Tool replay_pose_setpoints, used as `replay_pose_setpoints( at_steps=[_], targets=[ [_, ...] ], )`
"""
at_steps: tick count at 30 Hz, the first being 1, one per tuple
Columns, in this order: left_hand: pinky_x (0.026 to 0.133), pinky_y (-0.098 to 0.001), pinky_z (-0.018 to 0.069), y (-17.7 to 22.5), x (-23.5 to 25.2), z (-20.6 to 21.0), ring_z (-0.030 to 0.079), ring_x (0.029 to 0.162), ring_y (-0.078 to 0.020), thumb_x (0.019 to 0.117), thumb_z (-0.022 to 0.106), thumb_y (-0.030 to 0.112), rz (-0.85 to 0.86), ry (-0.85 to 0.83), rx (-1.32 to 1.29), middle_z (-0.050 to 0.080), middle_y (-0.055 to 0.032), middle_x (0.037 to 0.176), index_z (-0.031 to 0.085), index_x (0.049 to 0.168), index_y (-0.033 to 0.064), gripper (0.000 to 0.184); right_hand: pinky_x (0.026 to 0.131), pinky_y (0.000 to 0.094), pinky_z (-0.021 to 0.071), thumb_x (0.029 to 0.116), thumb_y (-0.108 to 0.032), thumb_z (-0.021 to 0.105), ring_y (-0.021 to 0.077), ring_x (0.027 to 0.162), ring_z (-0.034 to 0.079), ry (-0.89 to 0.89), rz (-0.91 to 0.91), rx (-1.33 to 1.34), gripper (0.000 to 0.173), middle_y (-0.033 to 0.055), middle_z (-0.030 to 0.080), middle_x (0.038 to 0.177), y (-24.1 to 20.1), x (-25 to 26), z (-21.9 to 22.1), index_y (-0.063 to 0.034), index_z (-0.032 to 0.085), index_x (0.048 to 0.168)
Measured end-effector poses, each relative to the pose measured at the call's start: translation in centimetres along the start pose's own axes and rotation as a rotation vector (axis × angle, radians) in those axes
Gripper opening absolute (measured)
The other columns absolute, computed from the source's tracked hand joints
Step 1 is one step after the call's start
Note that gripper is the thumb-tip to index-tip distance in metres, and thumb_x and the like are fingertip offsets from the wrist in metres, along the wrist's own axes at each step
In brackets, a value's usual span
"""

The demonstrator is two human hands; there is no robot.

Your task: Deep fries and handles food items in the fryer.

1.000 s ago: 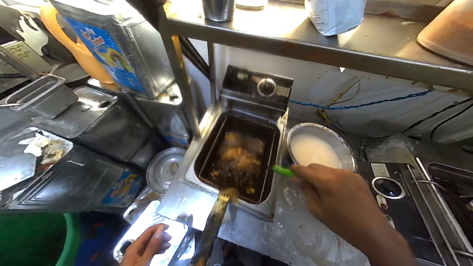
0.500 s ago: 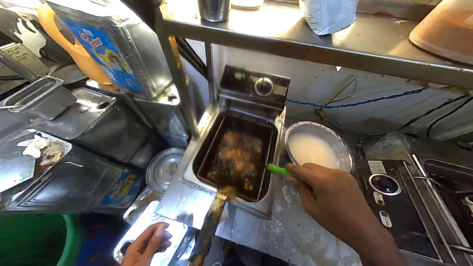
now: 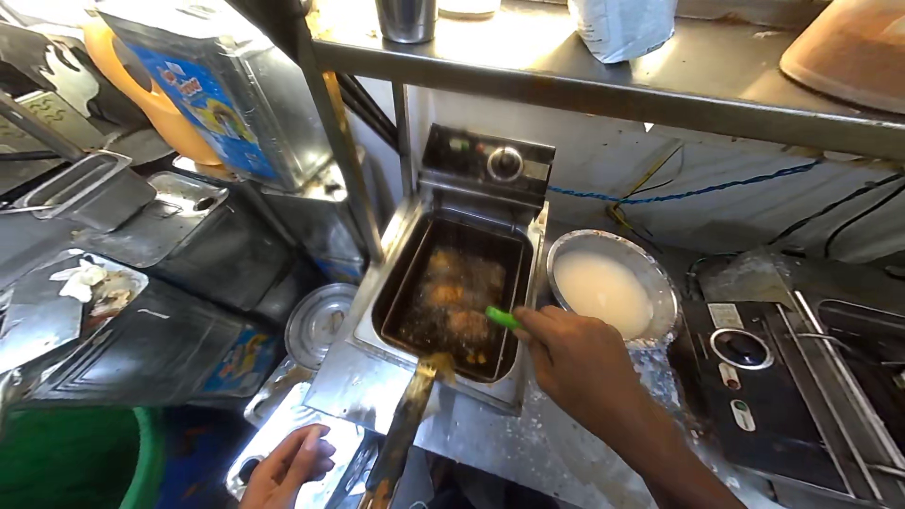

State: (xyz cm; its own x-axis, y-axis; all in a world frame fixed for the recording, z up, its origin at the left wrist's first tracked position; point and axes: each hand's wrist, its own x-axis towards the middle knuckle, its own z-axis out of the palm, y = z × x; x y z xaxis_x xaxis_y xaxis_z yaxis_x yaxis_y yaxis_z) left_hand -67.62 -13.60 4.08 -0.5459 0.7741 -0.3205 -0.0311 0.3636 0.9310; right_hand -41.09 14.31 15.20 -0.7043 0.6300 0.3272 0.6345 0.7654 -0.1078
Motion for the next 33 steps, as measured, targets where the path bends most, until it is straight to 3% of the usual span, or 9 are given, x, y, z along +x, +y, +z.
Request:
replay_pose_setpoints(
  at_steps=[2, 5, 7, 9, 14, 21, 23, 28, 33],
  targets=[
    [0.081, -0.0335, 0.0624, 0.8, -0.3, 0.2, 0.073, 0.083, -0.0133, 0.1083, 0.042, 0.017, -0.008, 0.009, 0.013, 0.073, -0.0043, 0.093, 0.06, 0.119, -0.0058, 0.031, 0.044, 0.0397, 0.0479, 0.0926, -0.023, 0.063, 0.021, 0.053, 0.062, -0.001, -0.002, -0.007, 0.015, 0.0013, 0.059, 0.065, -0.3, 0.3, -0.1, -0.0154, 0.076, 0.092],
    [0.08, -0.028, 0.0587, 5.9, -1.2, 2.8, 0.07, 0.08, -0.012, 0.107, 0.045, 0.008, -0.126, 0.102, 0.05, 0.071, -0.0076, 0.087, 0.064, 0.112, -0.0101, 0.026, 0.044, 0.0395, 0.0467, 0.0911, -0.022, 0.064, 0.0214, 0.053, 0.061, -0.003, 0.0, -0.025, 0.013, 0.0015, 0.057, 0.063, -0.6, 0.8, -0.6, -0.0145, 0.074, 0.088],
    [0.079, -0.0262, 0.0584, 7.0, -1.4, 3.1, 0.07, 0.079, -0.0106, 0.1067, 0.044, 0.005, -0.14, 0.108, 0.059, 0.07, -0.008, 0.087, 0.062, 0.111, -0.0118, 0.026, 0.044, 0.0396, 0.047, 0.0917, -0.023, 0.062, 0.0209, 0.053, 0.061, 0.015, -0.006, -0.016, 0.015, 0.0012, 0.058, 0.063, -0.6, 1.2, -1.0, -0.0145, 0.074, 0.087],
    [0.079, -0.0267, 0.0587, 6.4, -1.4, 2.8, 0.07, 0.078, -0.0107, 0.1064, 0.045, 0.006, -0.13, 0.116, 0.045, 0.07, -0.0075, 0.086, 0.063, 0.111, -0.0114, 0.025, 0.044, 0.0391, 0.047, 0.0915, -0.023, 0.061, 0.0207, 0.053, 0.062, 0.029, -0.015, -0.01, 0.017, 0.0009, 0.058, 0.063, -0.6, 1.5, -1.2, -0.0144, 0.075, 0.088],
    [0.079, -0.0322, 0.0626, -0.3, -0.2, -0.3, 0.073, 0.082, -0.0128, 0.1083, 0.044, 0.018, -0.001, 0.031, -0.037, 0.073, -0.0029, 0.092, 0.061, 0.119, -0.0034, 0.029, 0.046, 0.0417, 0.0485, 0.0905, -0.018, 0.069, 0.0225, 0.055, 0.063, -0.052, -0.003, -0.02, 0.008, 0.0026, 0.059, 0.064, -0.9, 2.3, -0.9, -0.014, 0.074, 0.087],
    [0.08, -0.0328, 0.0626, -0.3, 0.0, 0.0, 0.073, 0.081, -0.0137, 0.1083, 0.044, 0.017, -0.014, 0.03, -0.05, 0.073, -0.0037, 0.091, 0.061, 0.118, -0.0033, 0.029, 0.055, 0.0422, 0.0502, 0.0929, -0.021, 0.071, 0.0236, 0.068, 0.067, -0.266, 0.03, -0.081, 0.007, 0.0037, 0.065, 0.071, -2.3, 4.7, -2.8, -0.0153, 0.075, 0.092],
    [0.079, -0.0332, 0.0627, -0.3, 0.1, 0.0, 0.073, 0.081, -0.0139, 0.1082, 0.044, 0.017, -0.015, 0.032, -0.048, 0.073, -0.0039, 0.091, 0.061, 0.118, -0.0031, 0.028, 0.054, 0.042, 0.0488, 0.0939, -0.022, 0.07, 0.024, 0.068, 0.067, -0.314, 0.027, -0.099, 0.011, 0.0034, 0.064, 0.07, -2.9, 5.5, -3.3, -0.0152, 0.071, 0.086],
    [0.079, -0.0334, 0.0628, -0.3, 0.2, 0.5, 0.073, 0.081, -0.014, 0.1084, 0.043, 0.016, -0.027, 0.023, -0.045, 0.074, -0.0043, 0.091, 0.061, 0.118, -0.0042, 0.029, 0.063, 0.0491, 0.0531, 0.0926, -0.02, 0.071, 0.0302, 0.08, 0.07, -0.522, 0.045, -0.069, 0.01, 0.0094, 0.069, 0.082, -5.2, 8.6, -3.3, -0.0105, 0.073, 0.09],
    [0.08, -0.0349, 0.0624, -0.5, 0.3, 0.5, 0.073, 0.082, -0.0148, 0.1089, 0.042, 0.017, -0.02, 0.004, -0.038, 0.073, -0.0069, 0.093, 0.06, 0.121, -0.0067, 0.032, 0.064, 0.0478, 0.0533, 0.0932, -0.02, 0.069, 0.0285, 0.083, 0.07, -0.581, 0.043, -0.092, 0.009, 0.0082, 0.07, 0.086, -5.9, 9.7, -3.1, -0.0118, 0.072, 0.093]
  ],
)
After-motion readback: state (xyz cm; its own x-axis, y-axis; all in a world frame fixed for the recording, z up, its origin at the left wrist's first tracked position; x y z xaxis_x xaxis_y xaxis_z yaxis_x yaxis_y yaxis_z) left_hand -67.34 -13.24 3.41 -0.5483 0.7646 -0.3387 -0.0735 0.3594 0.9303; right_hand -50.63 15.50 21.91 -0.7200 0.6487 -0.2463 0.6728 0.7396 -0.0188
